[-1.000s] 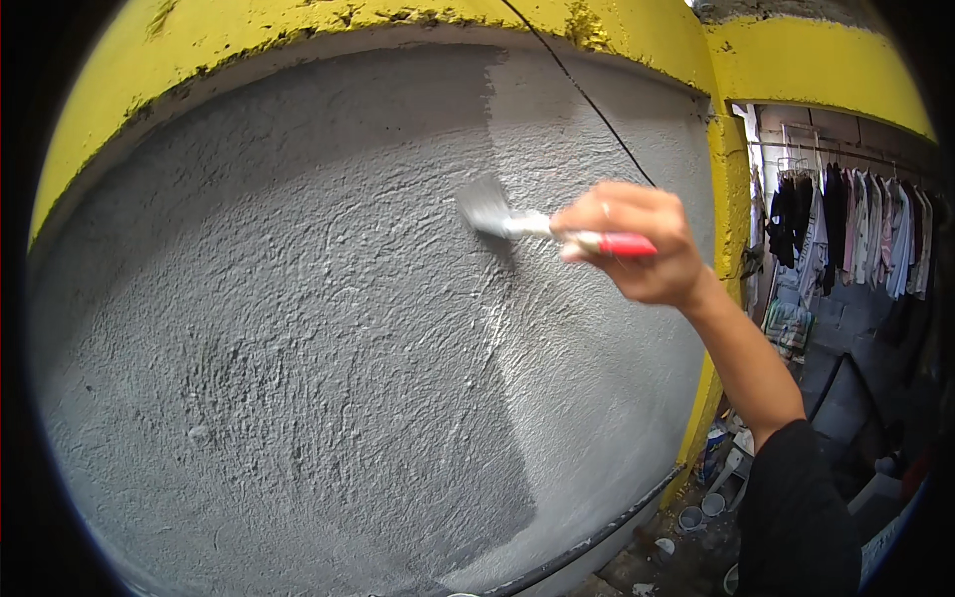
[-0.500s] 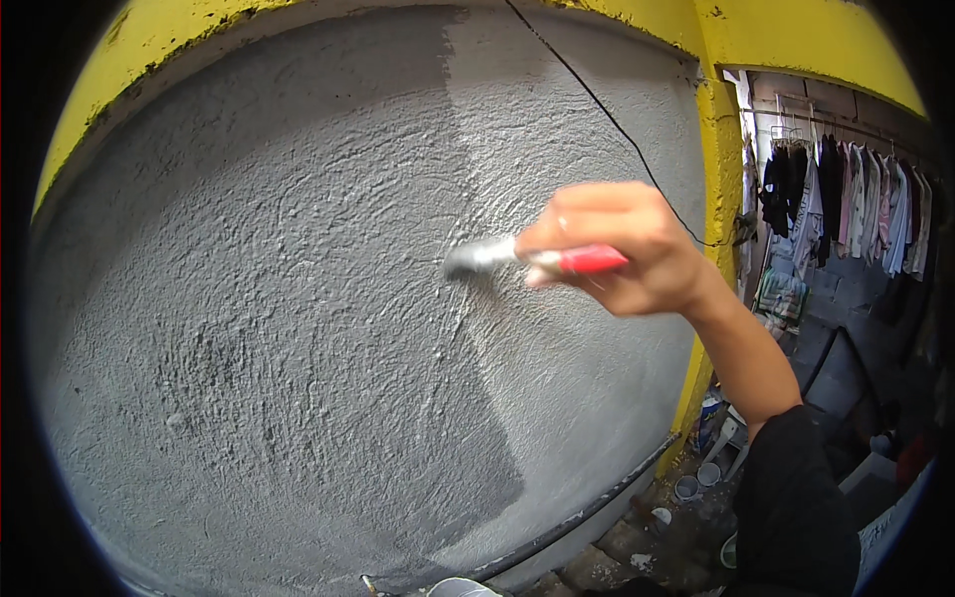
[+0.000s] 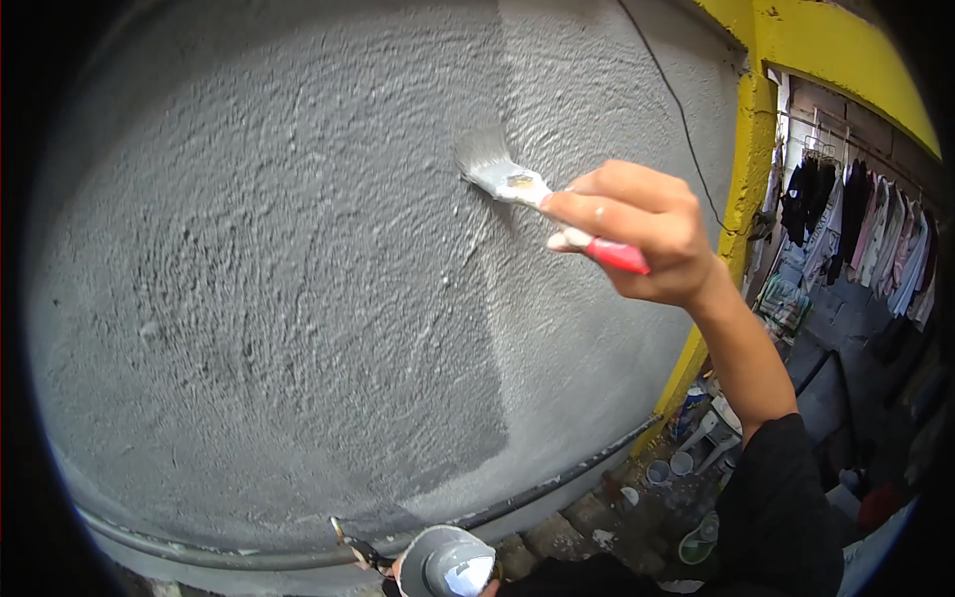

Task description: The person paints a textured wall with white paint using a brush. They repeatedly dip the brush into a small container held in the left hand and apply the paint to the wall surface in a steady, repetitive motion.

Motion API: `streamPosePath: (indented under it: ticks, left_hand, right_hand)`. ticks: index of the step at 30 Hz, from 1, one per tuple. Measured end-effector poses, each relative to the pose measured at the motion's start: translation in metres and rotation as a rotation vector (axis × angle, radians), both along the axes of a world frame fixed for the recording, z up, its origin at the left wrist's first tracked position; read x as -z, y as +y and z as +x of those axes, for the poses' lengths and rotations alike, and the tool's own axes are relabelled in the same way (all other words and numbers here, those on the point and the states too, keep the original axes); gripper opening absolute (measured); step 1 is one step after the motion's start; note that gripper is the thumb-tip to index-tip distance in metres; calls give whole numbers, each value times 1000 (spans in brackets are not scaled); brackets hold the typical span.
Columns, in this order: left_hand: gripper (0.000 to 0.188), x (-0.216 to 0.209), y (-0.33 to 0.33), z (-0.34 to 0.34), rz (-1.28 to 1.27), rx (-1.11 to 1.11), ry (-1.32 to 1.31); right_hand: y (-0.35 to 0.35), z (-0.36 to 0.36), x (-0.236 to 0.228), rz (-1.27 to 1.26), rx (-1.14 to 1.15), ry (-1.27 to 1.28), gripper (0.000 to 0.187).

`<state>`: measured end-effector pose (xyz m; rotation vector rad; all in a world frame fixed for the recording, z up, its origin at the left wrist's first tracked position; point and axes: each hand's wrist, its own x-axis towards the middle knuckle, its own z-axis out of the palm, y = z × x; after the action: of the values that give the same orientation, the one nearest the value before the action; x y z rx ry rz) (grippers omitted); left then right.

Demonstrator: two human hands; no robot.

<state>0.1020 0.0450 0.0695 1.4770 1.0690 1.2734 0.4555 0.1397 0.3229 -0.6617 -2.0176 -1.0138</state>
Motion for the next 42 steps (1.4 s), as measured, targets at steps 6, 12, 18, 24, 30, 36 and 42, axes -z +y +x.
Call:
streamPosePath:
  ticks: [6, 12, 18, 24, 30, 36, 42]
  left_hand:
    - [94, 41, 24, -5, 365, 0, 284]
    - [103, 49, 51, 29, 387, 125, 122]
    - [81, 37, 58, 42, 598, 22, 256]
    - [80, 37, 59, 42, 574, 38, 257]
    - [79, 43, 62, 43, 561, 42, 248]
    - [79, 39, 62, 44, 558, 43, 283]
    - [94, 44, 62, 42, 506, 87, 304]
  right_hand:
    - [-40, -6, 24, -94, -133, 196, 26]
    - [-84, -28, 74, -676, -585, 109, 26]
    - [-58, -67, 127, -925, -572, 277, 26]
    - [-36, -78, 161, -1116, -503, 281, 21]
    - [-23, -80, 174, -1175, -495, 291, 21]
    - [-19, -79, 178, -1190, -486, 317, 21]
    - [-23, -69, 166, -1137, -519, 412, 17]
